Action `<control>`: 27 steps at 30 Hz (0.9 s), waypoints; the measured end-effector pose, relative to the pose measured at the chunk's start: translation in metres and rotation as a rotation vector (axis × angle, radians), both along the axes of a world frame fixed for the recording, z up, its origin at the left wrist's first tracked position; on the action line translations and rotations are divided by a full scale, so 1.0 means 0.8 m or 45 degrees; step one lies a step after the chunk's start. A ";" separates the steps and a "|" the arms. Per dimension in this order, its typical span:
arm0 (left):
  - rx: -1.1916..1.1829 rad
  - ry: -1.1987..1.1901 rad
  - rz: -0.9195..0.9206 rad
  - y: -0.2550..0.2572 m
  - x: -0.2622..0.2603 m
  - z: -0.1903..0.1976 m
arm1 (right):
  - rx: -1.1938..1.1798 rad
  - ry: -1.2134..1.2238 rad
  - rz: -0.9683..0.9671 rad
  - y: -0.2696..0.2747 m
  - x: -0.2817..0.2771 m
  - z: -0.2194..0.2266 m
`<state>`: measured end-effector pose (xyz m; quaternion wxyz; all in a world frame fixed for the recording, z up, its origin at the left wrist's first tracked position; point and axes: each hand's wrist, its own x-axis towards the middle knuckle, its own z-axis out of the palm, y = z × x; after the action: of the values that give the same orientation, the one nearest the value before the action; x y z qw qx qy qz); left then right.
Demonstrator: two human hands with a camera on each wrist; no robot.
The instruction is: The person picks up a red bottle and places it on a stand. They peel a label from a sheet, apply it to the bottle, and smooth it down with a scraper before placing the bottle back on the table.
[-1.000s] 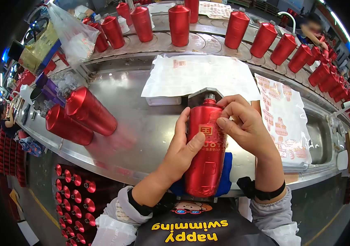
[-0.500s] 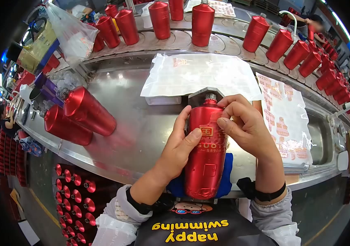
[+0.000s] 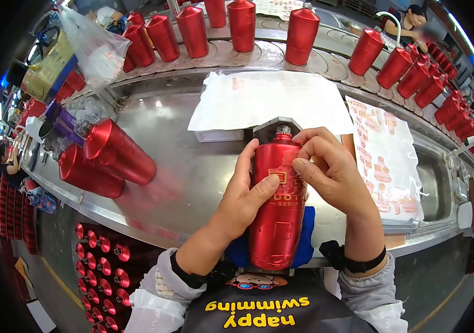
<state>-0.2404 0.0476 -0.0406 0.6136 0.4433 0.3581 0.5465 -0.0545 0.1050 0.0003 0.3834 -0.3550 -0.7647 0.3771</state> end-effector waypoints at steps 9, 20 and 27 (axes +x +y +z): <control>0.043 0.122 0.009 0.007 -0.002 -0.007 | 0.020 0.040 0.008 0.000 -0.002 -0.003; -0.033 -0.071 -0.059 0.001 -0.008 -0.003 | 0.018 0.046 0.007 -0.001 -0.004 -0.003; 0.052 0.050 0.010 0.010 -0.010 -0.011 | -0.120 0.114 0.003 -0.003 -0.001 -0.005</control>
<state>-0.2482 0.0556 -0.0496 0.5951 0.4650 0.3606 0.5473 -0.0551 0.1024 -0.0039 0.3996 -0.3545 -0.7287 0.4285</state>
